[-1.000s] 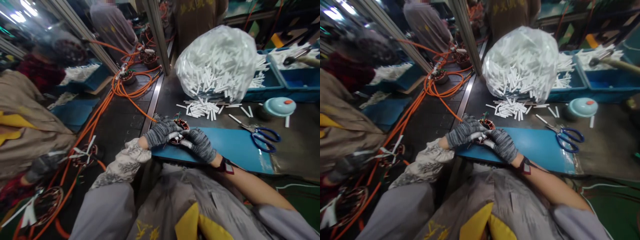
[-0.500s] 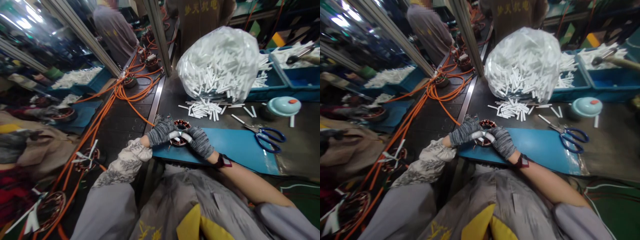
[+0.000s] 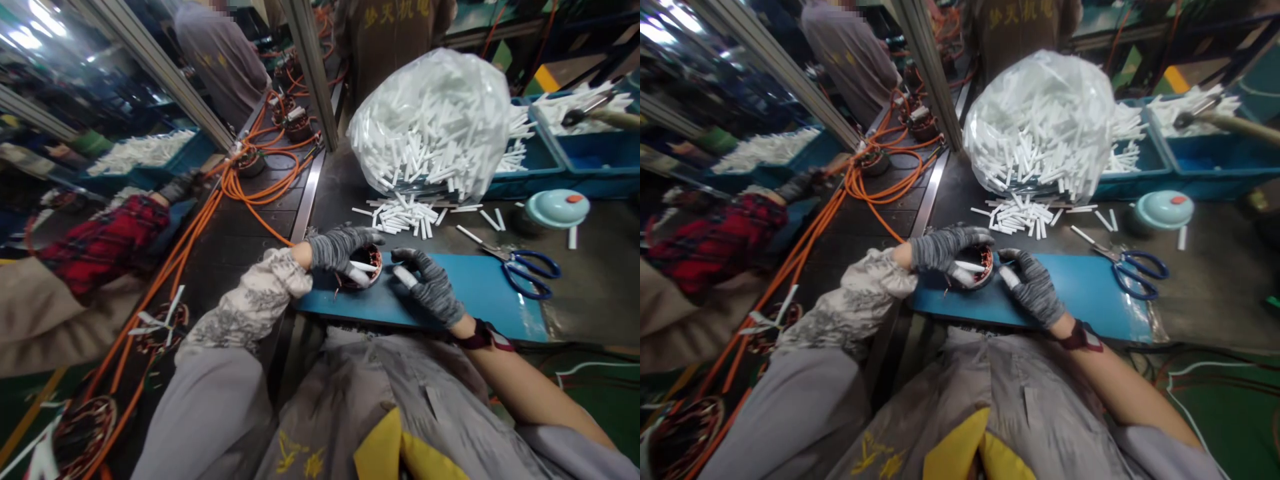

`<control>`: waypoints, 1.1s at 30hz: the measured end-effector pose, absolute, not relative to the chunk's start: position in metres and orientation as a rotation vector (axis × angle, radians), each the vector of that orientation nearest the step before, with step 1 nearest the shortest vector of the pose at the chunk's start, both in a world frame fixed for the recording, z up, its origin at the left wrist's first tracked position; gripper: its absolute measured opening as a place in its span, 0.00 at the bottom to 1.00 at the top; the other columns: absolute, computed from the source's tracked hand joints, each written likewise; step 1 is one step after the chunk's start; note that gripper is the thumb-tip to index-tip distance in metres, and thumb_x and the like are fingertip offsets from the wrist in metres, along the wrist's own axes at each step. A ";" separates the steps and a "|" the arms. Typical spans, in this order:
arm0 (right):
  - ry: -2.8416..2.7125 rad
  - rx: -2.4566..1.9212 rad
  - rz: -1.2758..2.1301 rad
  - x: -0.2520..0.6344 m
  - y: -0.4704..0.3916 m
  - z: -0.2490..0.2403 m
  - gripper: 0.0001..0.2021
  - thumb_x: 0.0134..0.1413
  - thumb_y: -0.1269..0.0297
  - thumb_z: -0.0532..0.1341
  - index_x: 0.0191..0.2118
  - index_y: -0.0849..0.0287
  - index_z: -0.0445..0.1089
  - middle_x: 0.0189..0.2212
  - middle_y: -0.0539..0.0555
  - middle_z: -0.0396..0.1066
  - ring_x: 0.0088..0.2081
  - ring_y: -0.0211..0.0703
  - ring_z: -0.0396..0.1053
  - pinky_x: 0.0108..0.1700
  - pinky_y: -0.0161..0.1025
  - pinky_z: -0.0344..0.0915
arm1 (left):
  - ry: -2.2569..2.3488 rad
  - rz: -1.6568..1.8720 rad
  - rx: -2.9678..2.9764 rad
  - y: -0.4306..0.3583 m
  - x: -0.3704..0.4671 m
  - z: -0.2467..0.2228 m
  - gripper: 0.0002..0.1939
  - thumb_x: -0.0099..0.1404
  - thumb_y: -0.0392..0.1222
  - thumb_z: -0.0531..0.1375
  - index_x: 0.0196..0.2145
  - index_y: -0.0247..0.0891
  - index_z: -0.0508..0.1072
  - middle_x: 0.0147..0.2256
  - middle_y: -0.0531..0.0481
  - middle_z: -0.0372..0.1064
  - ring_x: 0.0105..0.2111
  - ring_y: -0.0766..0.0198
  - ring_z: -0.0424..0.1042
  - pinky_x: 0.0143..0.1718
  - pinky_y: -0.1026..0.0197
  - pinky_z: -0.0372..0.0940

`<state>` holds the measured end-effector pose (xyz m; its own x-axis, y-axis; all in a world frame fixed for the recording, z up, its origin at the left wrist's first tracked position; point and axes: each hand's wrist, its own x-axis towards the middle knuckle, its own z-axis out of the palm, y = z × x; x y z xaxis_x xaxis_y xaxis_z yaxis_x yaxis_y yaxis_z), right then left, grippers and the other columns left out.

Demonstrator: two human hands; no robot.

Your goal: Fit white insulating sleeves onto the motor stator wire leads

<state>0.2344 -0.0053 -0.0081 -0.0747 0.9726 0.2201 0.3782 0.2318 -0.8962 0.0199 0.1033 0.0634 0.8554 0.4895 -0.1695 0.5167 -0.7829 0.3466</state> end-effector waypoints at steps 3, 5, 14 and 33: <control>-1.668 -1.255 0.775 0.229 -0.014 -0.005 0.11 0.64 0.58 0.61 0.48 0.52 0.75 0.42 0.54 0.79 0.42 0.48 0.77 0.50 0.48 0.74 | 0.747 -0.138 2.517 0.128 0.017 0.054 0.37 0.58 0.54 0.70 0.62 0.39 0.70 0.55 0.42 0.75 0.54 0.54 0.75 0.55 0.58 0.66; -1.709 -1.183 0.780 0.223 -0.016 -0.006 0.11 0.65 0.59 0.60 0.49 0.51 0.75 0.43 0.53 0.79 0.44 0.47 0.77 0.51 0.48 0.74 | 0.819 -0.154 2.538 0.136 0.023 0.050 0.35 0.59 0.54 0.70 0.61 0.40 0.70 0.51 0.45 0.78 0.50 0.55 0.77 0.52 0.60 0.67; -1.748 -1.066 1.037 0.205 -0.009 -0.010 0.18 0.66 0.57 0.61 0.59 0.51 0.71 0.55 0.55 0.76 0.55 0.50 0.74 0.60 0.51 0.68 | 0.937 0.353 2.614 0.098 -0.007 0.055 0.18 0.71 0.51 0.60 0.53 0.41 0.77 0.55 0.43 0.72 0.57 0.55 0.70 0.61 0.50 0.63; -1.778 -1.241 0.991 0.207 0.015 -0.011 0.12 0.61 0.52 0.65 0.38 0.54 0.80 0.33 0.53 0.80 0.35 0.46 0.76 0.42 0.44 0.71 | 0.751 0.139 2.802 0.084 -0.012 0.036 0.15 0.71 0.49 0.61 0.50 0.42 0.79 0.62 0.45 0.68 0.67 0.48 0.59 0.69 0.41 0.52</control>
<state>0.2072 0.0148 -0.0110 -0.2586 0.9559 0.1391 0.3841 0.2339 -0.8932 -0.0123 0.0837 0.0360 0.8636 0.5033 0.0304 0.4807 -0.8400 0.2515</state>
